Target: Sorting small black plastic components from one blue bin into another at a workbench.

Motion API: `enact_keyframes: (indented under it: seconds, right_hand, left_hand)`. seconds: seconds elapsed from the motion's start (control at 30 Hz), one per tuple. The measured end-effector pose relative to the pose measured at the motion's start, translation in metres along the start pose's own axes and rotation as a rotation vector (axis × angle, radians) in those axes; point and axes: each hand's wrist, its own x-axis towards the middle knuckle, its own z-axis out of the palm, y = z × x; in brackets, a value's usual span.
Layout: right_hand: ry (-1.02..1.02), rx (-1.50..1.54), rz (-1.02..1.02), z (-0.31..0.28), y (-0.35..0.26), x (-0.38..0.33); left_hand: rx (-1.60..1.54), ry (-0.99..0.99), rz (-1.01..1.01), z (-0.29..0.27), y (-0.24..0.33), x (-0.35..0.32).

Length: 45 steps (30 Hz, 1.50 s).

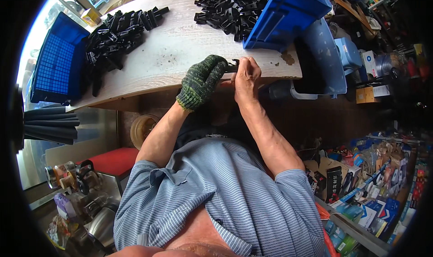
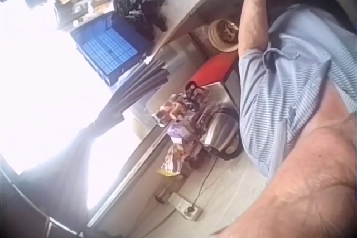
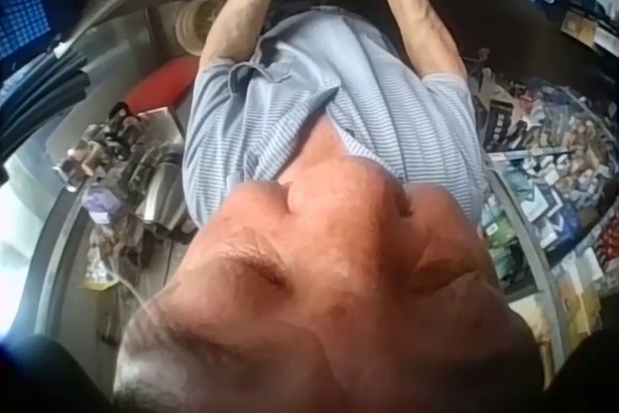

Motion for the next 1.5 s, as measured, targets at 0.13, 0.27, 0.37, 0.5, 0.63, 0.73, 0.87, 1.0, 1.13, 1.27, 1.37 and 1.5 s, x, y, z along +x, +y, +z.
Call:
enact_keyframes:
  seconds: [0.13,0.27,0.37,0.5,0.63,0.73,0.87,1.0,1.13,1.27,1.37,1.5]
  right_hand:
    - [-0.026,-0.013,-0.046,-0.004,0.007,0.001]
    - [-0.067,-0.109,-0.282,-0.018,0.019,0.008]
    - [-0.068,-0.145,-0.295,-0.021,0.019,0.009]
    - [0.010,-0.090,-0.170,-0.003,0.007,-0.001]
    - [0.013,-0.005,-0.040,-0.005,0.011,0.000]
    - [-0.031,-0.003,-0.039,-0.004,0.009,-0.003]
    - [-0.126,-0.065,-0.324,-0.018,0.015,0.005]
    - [-0.053,-0.201,-0.362,-0.016,0.012,0.005]
    - [-0.078,-0.089,-0.262,-0.019,0.016,0.008]
    - [-0.122,-0.056,-0.175,-0.026,0.012,0.011]
    - [-0.010,-0.039,0.112,-0.018,-0.012,0.003]
    - [0.154,-0.003,0.149,-0.057,-0.050,0.035]
  left_hand:
    - [-0.264,0.023,-0.439,0.007,0.018,0.006]
    - [-0.279,0.138,-0.620,0.028,0.050,0.014]
    - [-0.352,0.138,-0.679,0.031,0.050,0.018]
    - [-0.204,0.212,-0.351,0.024,0.034,0.010]
    - [-0.183,0.263,-0.303,0.020,0.022,0.001]
    - [-0.217,0.231,-0.455,0.014,0.033,0.013]
    - [-0.151,0.152,-0.546,0.033,0.049,0.021]
    - [-0.186,0.231,-0.532,0.049,0.046,0.016]
    - [-0.250,0.228,-0.515,0.047,0.045,0.013]
    - [-0.158,0.263,-0.282,0.045,0.032,0.008]
    - [-0.274,0.337,-0.375,0.022,0.029,0.012]
    - [0.347,0.483,-0.146,-0.030,-0.026,0.056]
